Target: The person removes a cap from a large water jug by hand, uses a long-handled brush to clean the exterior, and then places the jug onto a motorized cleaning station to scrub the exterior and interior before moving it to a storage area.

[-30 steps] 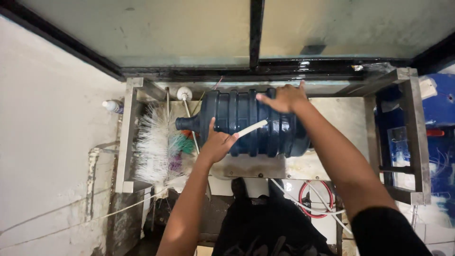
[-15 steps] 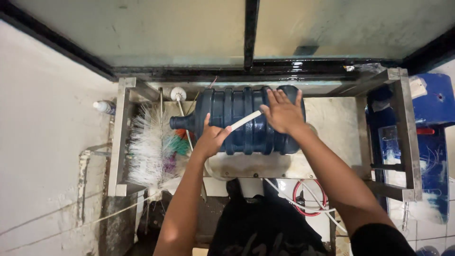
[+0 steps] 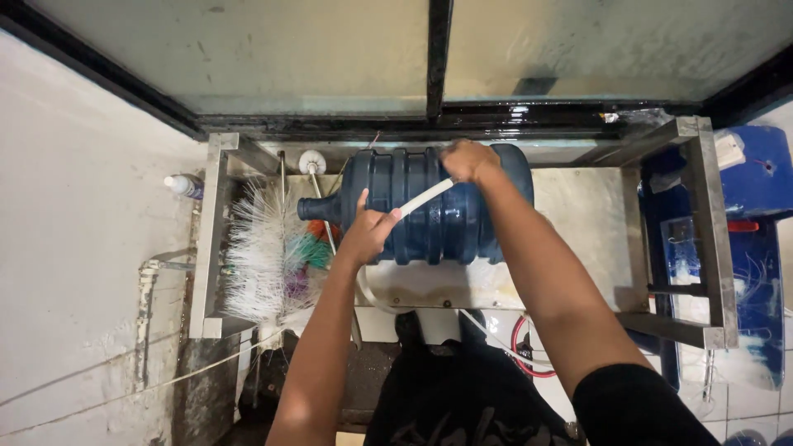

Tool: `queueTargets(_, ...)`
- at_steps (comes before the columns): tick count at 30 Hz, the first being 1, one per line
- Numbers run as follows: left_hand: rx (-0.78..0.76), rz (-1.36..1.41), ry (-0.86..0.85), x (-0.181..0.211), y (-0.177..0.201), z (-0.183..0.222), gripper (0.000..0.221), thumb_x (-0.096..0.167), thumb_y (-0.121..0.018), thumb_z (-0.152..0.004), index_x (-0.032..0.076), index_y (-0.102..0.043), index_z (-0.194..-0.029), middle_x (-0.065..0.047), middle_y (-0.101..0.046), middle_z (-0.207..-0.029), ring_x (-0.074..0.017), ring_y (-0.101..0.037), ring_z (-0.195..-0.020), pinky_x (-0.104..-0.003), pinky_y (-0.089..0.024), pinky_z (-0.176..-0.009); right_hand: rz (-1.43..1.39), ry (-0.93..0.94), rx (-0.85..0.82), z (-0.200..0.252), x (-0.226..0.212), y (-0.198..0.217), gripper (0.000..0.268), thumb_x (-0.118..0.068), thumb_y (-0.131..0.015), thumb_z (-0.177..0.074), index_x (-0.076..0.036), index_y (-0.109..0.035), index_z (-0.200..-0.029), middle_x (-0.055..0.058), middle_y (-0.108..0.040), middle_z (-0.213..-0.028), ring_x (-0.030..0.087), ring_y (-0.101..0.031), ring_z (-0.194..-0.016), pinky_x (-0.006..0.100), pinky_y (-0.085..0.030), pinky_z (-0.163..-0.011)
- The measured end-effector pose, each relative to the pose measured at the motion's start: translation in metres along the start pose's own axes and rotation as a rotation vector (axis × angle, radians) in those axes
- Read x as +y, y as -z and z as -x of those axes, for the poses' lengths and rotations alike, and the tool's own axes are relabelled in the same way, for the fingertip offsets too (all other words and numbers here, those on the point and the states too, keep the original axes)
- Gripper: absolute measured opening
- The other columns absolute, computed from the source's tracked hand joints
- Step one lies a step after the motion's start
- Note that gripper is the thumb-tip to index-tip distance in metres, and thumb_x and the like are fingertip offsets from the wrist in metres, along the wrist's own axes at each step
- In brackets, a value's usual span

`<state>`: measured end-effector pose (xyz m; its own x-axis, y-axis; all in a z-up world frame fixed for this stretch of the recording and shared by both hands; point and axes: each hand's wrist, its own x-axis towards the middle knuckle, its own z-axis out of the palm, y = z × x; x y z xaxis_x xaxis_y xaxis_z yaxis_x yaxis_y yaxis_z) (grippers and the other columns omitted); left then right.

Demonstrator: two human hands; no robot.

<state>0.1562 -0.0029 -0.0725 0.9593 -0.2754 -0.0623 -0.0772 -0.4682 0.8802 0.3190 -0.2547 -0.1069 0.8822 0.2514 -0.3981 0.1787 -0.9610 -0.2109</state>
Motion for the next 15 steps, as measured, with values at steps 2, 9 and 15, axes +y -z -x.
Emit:
queueTargets(2,0.003,0.022,0.008,0.002,0.002,-0.001,0.065,0.041,-0.042,-0.105,0.003,-0.055,-0.054,-0.006,-0.047,-0.041,-0.022,-0.059,-0.051,-0.044,-0.003,-0.129,0.005,-0.025,-0.08,0.004,-0.013,0.015,0.047,-0.038,-0.038,-0.097,-0.015,-0.071,-0.121,0.018,-0.062,-0.137,0.045,-0.058,-0.126,0.058,-0.046,-0.104)
queueTargets(9,0.009,0.133,0.008,0.0,0.012,-0.009,0.064,0.043,-0.042,-0.104,0.008,-0.049,-0.051,-0.004,-0.049,-0.041,-0.0214,-0.055,-0.044,-0.042,-0.005,-0.132,0.003,-0.1,-0.099,0.032,-0.052,0.05,0.074,-0.069,-0.041,-0.1,-0.007,-0.072,-0.125,0.022,-0.062,-0.137,0.042,-0.056,-0.13,0.053,-0.041,-0.112)
queueTargets(15,-0.006,0.17,-0.009,-0.007,0.011,-0.003,0.066,0.041,-0.036,-0.104,0.008,-0.046,-0.048,-0.004,-0.048,-0.04,-0.0194,-0.057,-0.048,-0.043,-0.002,-0.131,0.069,0.127,0.042,-0.006,-0.043,-0.012,0.052,-0.046,-0.049,-0.1,-0.006,-0.072,-0.125,0.027,-0.069,-0.122,0.043,-0.066,-0.116,0.051,-0.05,-0.105)
